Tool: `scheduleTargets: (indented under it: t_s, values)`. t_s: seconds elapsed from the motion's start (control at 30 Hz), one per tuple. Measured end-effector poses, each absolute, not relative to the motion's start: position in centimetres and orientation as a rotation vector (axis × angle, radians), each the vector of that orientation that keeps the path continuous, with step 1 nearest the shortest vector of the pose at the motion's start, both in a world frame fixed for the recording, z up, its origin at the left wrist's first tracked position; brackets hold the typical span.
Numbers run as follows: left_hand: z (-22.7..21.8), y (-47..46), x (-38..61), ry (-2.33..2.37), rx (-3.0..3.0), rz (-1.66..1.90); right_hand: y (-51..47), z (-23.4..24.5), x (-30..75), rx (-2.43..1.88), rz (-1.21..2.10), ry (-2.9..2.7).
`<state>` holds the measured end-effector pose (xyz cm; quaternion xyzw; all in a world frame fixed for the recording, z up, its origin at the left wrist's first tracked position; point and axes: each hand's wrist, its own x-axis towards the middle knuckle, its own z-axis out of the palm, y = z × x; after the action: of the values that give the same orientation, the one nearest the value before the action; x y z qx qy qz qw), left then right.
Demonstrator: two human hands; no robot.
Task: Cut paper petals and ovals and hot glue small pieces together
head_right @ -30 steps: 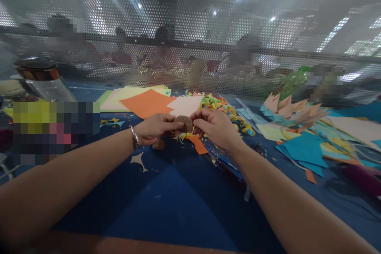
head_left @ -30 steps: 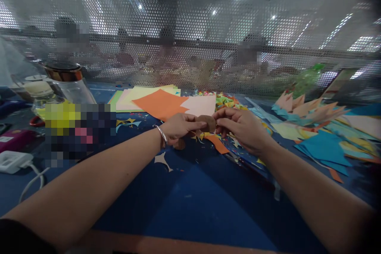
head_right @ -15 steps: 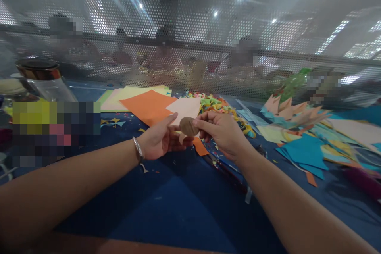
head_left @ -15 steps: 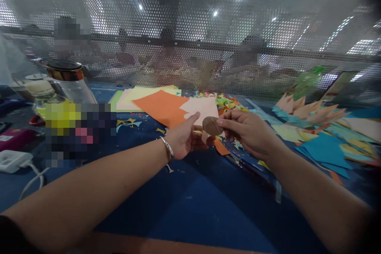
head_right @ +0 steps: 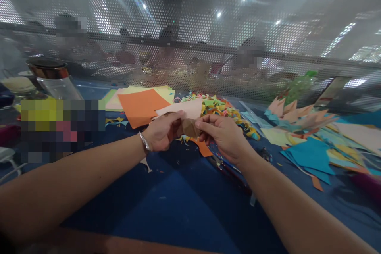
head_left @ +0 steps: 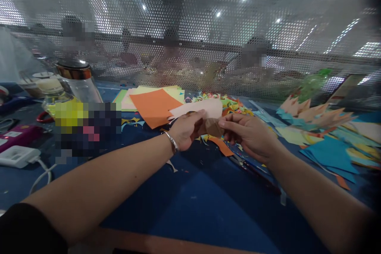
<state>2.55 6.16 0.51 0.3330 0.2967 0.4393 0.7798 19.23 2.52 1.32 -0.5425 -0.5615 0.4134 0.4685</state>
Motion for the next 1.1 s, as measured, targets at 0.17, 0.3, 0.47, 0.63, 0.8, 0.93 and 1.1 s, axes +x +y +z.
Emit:
scheduleTargets:
  t_s: [0.17, 0.3, 0.47, 0.63, 0.8, 0.93, 1.1]
  values:
    - [0.7, 5.6, 2.8, 0.582, 0.767, 1.030, 2.6, 1.1, 19.3, -1.308, 0.948, -1.349]
    - [0.8, 4.6, 2.9, 0.553, 0.783, 1.018, 2.6, 1.1, 19.5, -1.310, 0.918, -1.335]
    - [0.8, 4.4, 3.2, 0.538, 0.767, 1.061, 2.5, 1.1, 19.4, -1.293, 0.903, -1.377]
    - [0.6, 4.5, 3.4, 0.541, 0.739, 1.088, 2.5, 1.0, 19.3, -1.280, 0.887, -1.369]
    - [0.6, 4.3, 3.2, 0.509, 0.745, 1.066, 2.4, 1.0, 19.1, -1.267, 0.892, -1.363]
    - [0.4, 4.4, 3.0, 0.532, 0.778, 1.076, 2.4, 1.0, 19.1, -1.245, 0.903, -1.345]
    - [0.1, 4.7, 2.9, 0.533, 0.850, 1.072, 2.4, 0.9, 19.2, -1.238, 0.938, -1.325]
